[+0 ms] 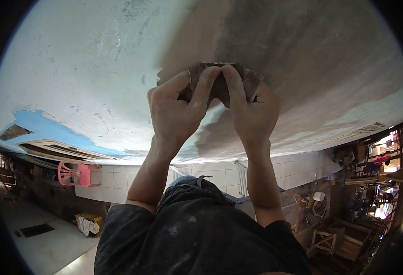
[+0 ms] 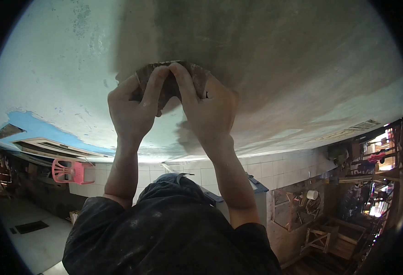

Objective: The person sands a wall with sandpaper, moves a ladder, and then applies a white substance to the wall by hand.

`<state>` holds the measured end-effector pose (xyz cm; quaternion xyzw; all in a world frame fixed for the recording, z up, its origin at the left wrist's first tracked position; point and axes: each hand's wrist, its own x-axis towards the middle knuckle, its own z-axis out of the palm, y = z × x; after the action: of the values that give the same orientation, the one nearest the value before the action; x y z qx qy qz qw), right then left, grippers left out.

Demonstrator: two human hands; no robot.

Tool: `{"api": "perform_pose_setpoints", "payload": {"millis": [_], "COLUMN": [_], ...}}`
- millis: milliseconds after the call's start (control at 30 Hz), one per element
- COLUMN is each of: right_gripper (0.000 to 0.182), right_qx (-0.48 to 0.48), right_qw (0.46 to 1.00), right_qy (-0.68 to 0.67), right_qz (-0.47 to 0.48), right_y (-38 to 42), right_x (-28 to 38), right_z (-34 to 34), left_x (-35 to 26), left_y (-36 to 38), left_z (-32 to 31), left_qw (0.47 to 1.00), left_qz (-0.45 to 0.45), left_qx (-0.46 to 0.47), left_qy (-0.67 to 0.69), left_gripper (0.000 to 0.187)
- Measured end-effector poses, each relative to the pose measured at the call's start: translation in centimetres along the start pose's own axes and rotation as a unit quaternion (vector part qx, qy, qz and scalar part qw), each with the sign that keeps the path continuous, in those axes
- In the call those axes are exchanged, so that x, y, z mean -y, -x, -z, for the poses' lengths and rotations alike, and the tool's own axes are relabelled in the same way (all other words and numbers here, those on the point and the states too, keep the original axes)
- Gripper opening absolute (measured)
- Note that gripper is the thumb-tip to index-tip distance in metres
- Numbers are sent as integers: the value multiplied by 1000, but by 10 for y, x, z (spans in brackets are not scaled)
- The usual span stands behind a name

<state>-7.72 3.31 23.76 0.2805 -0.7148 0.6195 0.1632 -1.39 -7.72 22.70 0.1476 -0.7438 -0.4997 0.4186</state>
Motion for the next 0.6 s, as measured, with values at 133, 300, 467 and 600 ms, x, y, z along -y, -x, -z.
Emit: {"api": "perform_pose_setpoints", "payload": {"millis": [133, 300, 467, 600], "right_gripper": [20, 19, 17, 19], "right_qx": [-4, 21, 8, -3], "right_qw": [1000, 999, 999, 999], "right_qy": [-4, 9, 47, 31], "right_qz": [23, -35, 15, 19], "right_y": [19, 7, 10, 25], "right_x": [-29, -4, -13, -31], "right_z": [-5, 1, 0, -5], "left_x": [26, 0, 9, 25], "left_y": [19, 4, 9, 20], "left_z": [0, -1, 3, 1], "left_qw": [1000, 999, 999, 997], "left_qz": [-1, -43, -12, -54], "left_qx": [14, -28, 13, 6], "left_qy": [-16, 15, -33, -54], "left_gripper": [19, 34, 18, 18]}}
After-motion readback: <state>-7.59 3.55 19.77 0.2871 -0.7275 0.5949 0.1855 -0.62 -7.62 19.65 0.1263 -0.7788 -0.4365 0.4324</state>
